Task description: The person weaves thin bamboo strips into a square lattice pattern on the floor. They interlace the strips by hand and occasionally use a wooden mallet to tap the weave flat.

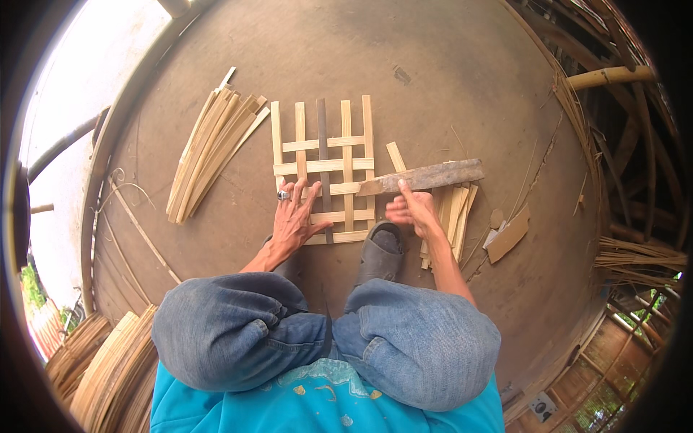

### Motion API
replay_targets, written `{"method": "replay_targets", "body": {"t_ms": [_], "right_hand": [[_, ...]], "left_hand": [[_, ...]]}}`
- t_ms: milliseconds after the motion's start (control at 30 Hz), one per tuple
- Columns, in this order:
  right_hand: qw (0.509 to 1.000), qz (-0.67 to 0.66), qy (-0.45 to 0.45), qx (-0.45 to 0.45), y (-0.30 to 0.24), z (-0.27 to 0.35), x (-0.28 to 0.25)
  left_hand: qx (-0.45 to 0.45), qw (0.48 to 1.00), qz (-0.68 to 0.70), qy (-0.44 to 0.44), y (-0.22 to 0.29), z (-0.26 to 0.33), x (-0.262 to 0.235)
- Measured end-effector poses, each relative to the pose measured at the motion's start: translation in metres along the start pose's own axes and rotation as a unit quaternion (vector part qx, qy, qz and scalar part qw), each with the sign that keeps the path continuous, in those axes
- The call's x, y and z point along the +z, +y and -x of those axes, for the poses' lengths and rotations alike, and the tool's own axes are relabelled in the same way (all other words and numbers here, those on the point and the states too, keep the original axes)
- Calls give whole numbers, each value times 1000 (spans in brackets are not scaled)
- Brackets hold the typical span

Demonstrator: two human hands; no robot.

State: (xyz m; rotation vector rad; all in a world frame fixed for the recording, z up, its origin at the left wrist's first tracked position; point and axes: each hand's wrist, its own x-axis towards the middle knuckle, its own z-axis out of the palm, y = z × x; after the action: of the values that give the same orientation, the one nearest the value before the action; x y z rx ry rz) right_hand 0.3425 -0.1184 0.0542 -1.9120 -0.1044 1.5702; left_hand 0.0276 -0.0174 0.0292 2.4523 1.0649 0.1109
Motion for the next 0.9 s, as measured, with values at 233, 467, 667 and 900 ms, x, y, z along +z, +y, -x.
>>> {"method": "replay_targets", "body": {"t_ms": [233,467,667,900], "right_hand": [[596,598,256,-470,-50,36,-38],[577,701,91,-409,-81,26,-78],[583,688,112,-417,-114,105,-68],[506,774,121,-361,-105,134,-37]], "left_hand": [[-8,1000,3,-14,3,-1,-6],[11,1000,-27,1,0,0,-1],[-6,999,-19,-42,3,-5,-5],[-13,999,4,-38,1,-2,0]]}}
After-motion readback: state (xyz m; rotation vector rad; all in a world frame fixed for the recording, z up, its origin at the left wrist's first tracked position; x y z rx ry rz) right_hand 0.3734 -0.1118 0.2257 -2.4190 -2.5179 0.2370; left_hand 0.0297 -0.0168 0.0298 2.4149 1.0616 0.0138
